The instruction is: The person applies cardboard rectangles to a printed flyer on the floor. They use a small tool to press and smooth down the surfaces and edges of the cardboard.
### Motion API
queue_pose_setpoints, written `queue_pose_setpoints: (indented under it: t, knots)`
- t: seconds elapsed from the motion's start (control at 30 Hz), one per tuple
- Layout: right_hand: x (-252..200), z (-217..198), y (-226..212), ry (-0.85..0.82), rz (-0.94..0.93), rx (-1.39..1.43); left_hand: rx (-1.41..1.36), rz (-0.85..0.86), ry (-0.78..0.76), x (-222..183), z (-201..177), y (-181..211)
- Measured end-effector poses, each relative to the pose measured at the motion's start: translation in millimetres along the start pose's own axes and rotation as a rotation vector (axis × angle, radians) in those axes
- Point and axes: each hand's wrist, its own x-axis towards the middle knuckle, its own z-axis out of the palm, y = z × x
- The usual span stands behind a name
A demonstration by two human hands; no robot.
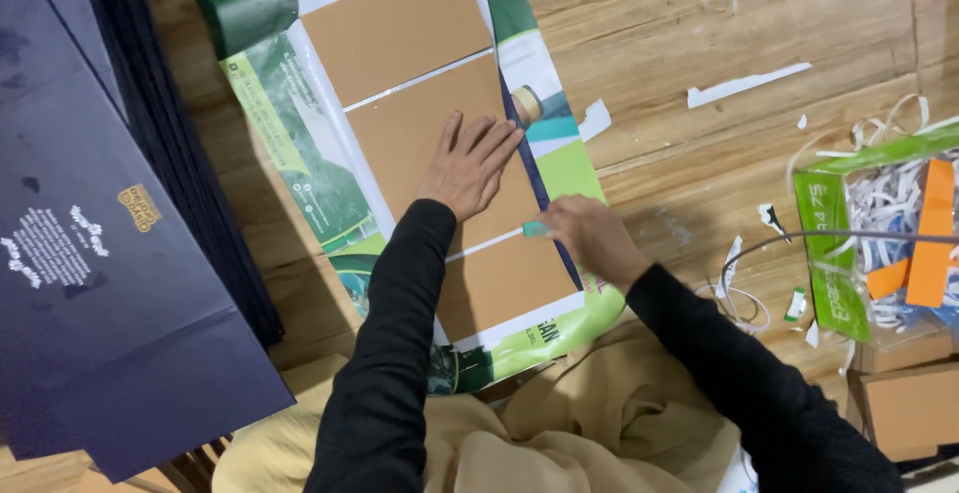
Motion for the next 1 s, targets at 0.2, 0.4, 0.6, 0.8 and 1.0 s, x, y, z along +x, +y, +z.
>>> queue_pose_setpoints:
  t: [0.2, 0.4, 0.6, 0.8, 1.0]
  knots:
    - [51.7, 26.5, 40.8, 0.437, -0.041, 0.043, -0.02, -0.001, -0.009, 0.8, 1.5, -0.9]
    - [0.9, 22.9, 16.8, 0.432, -0.035, 0.148, -0.036, -0.026, -0.062, -0.1, -8.1, 0.1]
    - [-23.1, 42.7, 46.2, 0.553, 0.03, 0.198, -0.036, -0.015, -0.062, 2.5, -10.4, 1.9]
    - [-66.6, 70.7, 29.0, 0.125, -0.048, 0.042, -0.039, 0.065, -0.015, 5.3, -29.1, -0.1]
    - [-49.3, 20.9, 17.9, 0.025, -0.076, 0.313, -0.052, 0.061, -0.001, 3.5, -29.6, 2.0]
